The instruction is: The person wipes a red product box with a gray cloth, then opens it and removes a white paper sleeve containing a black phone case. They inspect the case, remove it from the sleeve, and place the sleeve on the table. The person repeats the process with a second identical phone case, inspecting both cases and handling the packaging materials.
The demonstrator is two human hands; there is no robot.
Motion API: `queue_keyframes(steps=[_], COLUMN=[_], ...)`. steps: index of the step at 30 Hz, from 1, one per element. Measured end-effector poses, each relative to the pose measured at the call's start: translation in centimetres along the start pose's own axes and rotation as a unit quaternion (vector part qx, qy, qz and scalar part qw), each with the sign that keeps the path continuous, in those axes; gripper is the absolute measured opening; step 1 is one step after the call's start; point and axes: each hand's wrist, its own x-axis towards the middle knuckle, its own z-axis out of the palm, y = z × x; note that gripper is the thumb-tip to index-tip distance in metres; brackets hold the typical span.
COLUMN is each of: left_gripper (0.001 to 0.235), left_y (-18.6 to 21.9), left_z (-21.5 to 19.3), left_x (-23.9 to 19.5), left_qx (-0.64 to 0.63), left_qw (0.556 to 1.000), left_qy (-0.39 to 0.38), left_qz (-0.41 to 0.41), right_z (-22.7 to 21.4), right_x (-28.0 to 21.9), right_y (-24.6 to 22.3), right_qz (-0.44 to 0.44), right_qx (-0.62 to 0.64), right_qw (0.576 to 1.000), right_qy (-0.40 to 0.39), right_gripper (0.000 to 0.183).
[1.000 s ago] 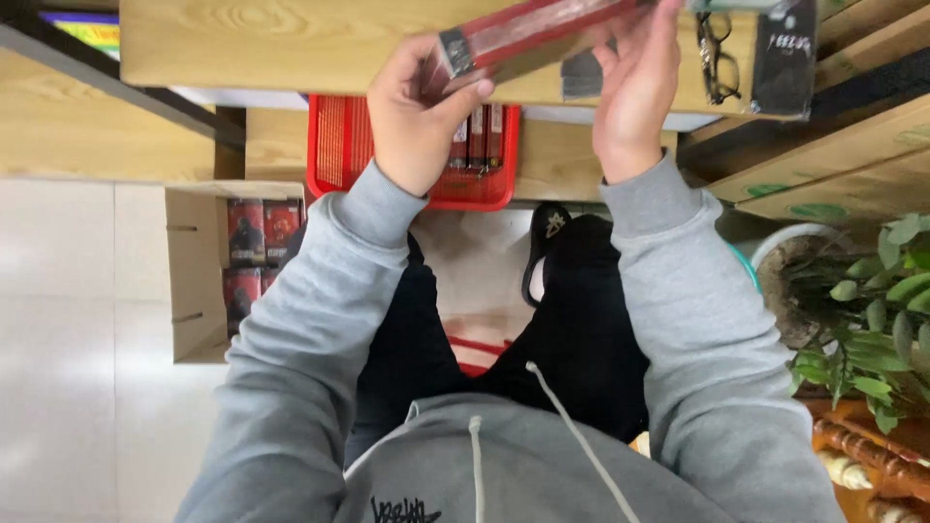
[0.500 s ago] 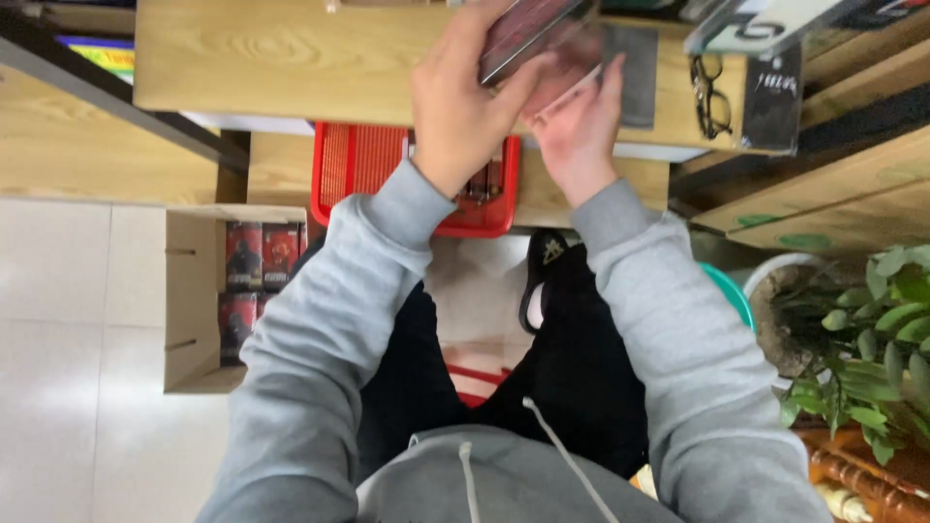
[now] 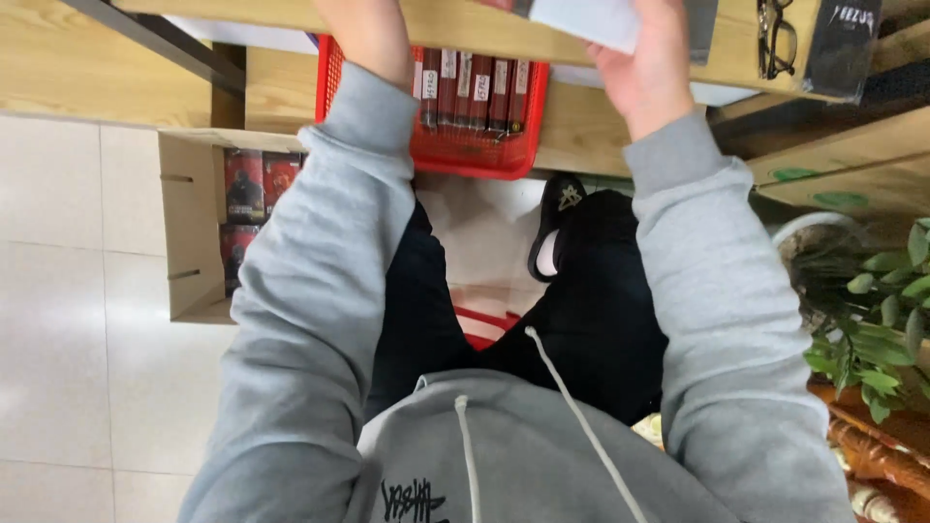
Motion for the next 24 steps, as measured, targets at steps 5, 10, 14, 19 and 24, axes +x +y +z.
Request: queue_keyframes(steps=[5, 10, 14, 19, 24], left_gripper=[0.020, 0.054, 0.067, 0.064, 0.074], left_y=[1.2, 0.7, 0.9, -2.8, 1.0], left_z=[-2.1, -3.8, -3.5, -3.9, -2.9], left_x=[2.8, 2.7, 2.7, 4.0, 2.4], left_qx=[-0.008, 0.026, -0.048, -0.095, -0.087], left_qw=[0.992, 0.976, 0.981, 0.962, 0.949], left_qy=[0.053, -0.001, 0.046, 0.147, 0.186], left_qz=[-0.116, -0.217, -0.180, -0.209, -0.238], right_z=[0.2, -1.1, -2.0, 0.4, 0.1], right_x=[-0.7, -0.3, 0.6, -1.3, -2.2], right_y=[-3.7, -4.1, -3.2, -3.2, -2.7], right_qz=[0.016, -0.001, -0.023, -0.003, 0.003], right_qx=[0.028, 0.065, 0.019, 0.011, -0.048], right_qw=[0.987, 0.982, 0.992, 0.993, 0.994], right_qy=[0.155, 0.175, 0.122, 0.115, 0.094], right_gripper=[0.055, 0.050, 0.033, 0.026, 0.036])
